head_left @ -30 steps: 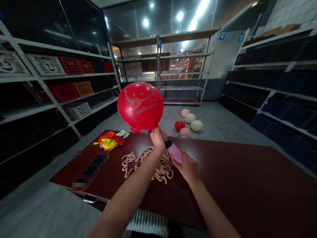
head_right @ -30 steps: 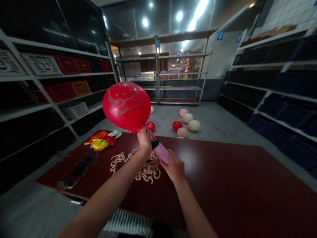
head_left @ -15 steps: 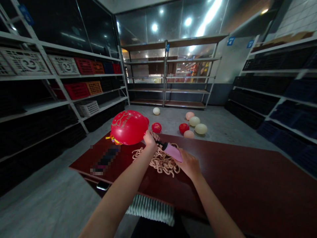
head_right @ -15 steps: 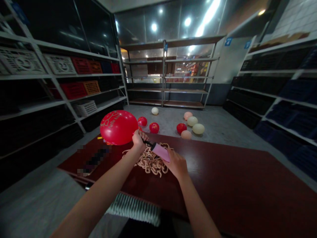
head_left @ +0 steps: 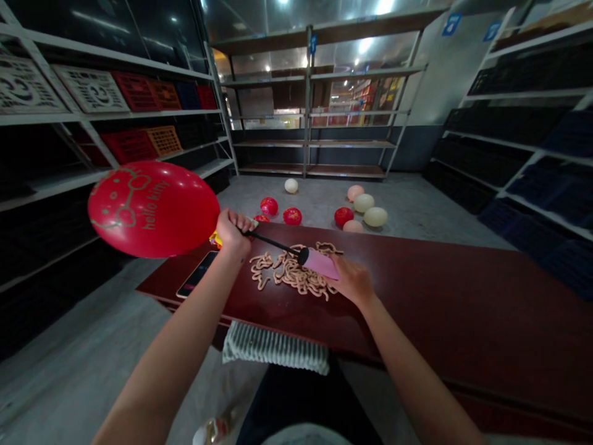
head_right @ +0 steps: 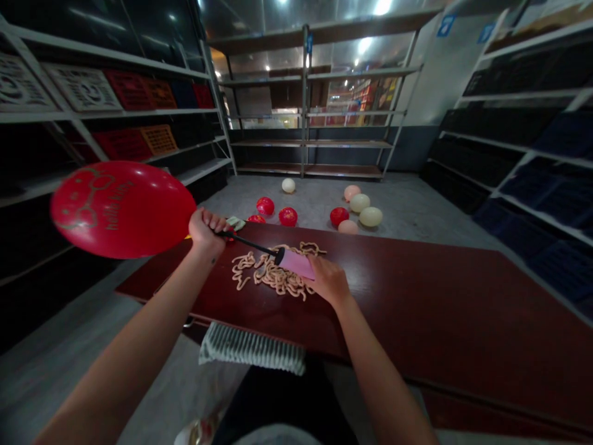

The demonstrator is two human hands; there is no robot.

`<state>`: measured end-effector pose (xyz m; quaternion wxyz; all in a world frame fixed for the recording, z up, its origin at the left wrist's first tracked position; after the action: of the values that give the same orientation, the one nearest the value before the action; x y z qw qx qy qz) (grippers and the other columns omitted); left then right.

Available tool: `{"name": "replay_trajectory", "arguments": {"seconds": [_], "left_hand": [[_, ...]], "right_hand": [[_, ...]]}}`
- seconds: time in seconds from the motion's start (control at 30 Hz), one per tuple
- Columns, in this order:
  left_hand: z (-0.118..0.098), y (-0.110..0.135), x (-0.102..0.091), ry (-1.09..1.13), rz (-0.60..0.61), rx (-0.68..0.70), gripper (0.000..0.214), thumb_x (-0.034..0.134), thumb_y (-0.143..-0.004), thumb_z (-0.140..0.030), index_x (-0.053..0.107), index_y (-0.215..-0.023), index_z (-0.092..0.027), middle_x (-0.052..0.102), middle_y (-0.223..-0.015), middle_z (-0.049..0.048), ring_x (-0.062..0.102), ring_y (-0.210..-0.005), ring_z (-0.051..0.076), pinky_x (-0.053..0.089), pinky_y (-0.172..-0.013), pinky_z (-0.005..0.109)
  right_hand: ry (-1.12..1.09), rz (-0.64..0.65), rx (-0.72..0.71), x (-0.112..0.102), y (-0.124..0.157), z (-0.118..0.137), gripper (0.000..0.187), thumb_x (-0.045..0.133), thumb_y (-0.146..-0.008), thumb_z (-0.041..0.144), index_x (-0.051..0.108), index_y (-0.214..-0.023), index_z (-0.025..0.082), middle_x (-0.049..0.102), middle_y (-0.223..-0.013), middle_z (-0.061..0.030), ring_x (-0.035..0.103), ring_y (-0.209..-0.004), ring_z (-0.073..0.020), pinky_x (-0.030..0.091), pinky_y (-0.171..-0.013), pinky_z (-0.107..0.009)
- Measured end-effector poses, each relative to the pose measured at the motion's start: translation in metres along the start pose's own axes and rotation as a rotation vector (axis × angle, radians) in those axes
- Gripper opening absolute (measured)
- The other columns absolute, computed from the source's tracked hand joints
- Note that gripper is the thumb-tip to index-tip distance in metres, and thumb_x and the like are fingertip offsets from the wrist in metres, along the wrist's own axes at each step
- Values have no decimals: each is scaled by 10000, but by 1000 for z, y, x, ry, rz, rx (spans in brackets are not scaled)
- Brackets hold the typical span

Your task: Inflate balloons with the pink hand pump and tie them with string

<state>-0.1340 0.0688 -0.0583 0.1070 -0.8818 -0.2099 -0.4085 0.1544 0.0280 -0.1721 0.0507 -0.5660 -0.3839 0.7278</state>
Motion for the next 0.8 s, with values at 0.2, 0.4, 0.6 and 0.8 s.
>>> {"name": "replay_trajectory", "arguments": {"seconds": [0.2,0.4,0.6,0.8], "left_hand": [[18,10,23,13,-4,74,470,411,-942,-288,215,-524,-200,231,-391,-62,230,-305,78,210,-386,248],[75,24,71,18,124,60,480,437,-952,-306,256,-518,-208,260,-374,-62,262,-293,80,208,-372,248],[148,60,103,24,192,28,484,469,-949,-325,267,-522,-220,255,-372,-72,255,-281,71,198,-349,248],[180,77,109,22,169,-38,485,476,-944,-336,253,-529,-222,256,-372,-76,268,-281,66,208,-350,239]], "right_hand": [[3,-93,126,1,-1,-17,429,695,-770,371,617,-1141,169,733,-973,-93,685,-850,-224,469,-742,-297],[70,-196,246,-9,1,-34,393,689,-770,352,628,-1111,165,726,-891,-63,664,-781,-213,416,-691,-297],[156,-240,351,-24,5,-44,384,678,-774,378,631,-1100,182,706,-874,-35,625,-752,-201,373,-667,-308],[199,-292,409,-35,10,-53,349,670,-782,391,647,-1053,172,697,-858,-39,599,-750,-199,356,-684,-308]]}}
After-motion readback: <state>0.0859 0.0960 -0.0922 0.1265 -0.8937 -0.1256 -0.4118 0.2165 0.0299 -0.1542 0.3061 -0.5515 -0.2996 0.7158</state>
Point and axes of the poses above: each hand's wrist, its own y-axis away from the middle knuckle, its own x-axis out of the palm, z = x × y, the point moved 6 cm from there along -y, towards the middle knuckle
